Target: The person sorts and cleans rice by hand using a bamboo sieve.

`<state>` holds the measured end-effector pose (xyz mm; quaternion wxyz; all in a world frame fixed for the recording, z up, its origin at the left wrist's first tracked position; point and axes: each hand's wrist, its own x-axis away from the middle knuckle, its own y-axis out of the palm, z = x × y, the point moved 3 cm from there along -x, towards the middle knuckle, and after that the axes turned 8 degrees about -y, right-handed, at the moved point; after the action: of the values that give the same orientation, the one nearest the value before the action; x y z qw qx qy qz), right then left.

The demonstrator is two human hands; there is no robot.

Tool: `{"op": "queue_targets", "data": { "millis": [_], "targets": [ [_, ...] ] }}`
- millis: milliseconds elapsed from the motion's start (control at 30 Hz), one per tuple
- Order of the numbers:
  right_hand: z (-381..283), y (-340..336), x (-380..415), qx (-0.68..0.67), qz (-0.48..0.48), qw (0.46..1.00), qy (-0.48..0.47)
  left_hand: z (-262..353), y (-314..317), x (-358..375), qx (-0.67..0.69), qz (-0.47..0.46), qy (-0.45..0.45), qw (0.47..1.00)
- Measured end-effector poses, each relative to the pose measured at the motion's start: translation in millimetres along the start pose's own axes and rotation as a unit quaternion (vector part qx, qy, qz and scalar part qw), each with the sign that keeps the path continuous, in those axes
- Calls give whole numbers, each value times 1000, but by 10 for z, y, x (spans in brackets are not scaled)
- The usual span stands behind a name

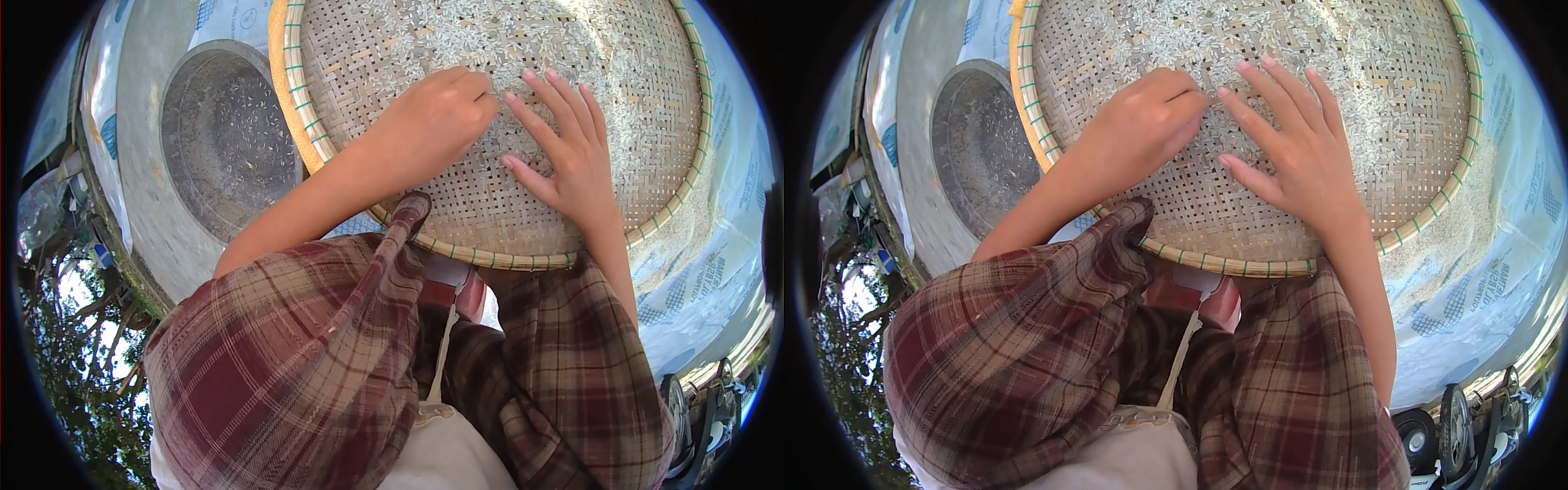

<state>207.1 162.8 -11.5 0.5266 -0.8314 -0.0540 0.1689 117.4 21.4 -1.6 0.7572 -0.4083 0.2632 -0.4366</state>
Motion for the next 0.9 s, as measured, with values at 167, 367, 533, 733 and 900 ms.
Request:
{"op": "queue_targets", "data": {
  "millis": [167, 367, 533, 733, 900],
  "targets": [
    [-18, 22, 2, 4, -23, 1000, -20, 52, 6, -9, -86, -16, 27, 996],
    [-1, -2, -3, -5, -16, 1000, -18, -139, -116, -14, 164, 5, -124, 979],
    [10, -7, 16, -3, -3, 1000, -20, -164, -75, 10, 116, 7, -73, 991],
    [-83, -22, -34, -10, 16, 1000, -23, -93, -49, 7, -39, 20, 27, 999],
    [-22, 30, -59, 25, 50, 998, -5, -136, -46, 13, 6, 20, 10, 1000]
  ]
}}
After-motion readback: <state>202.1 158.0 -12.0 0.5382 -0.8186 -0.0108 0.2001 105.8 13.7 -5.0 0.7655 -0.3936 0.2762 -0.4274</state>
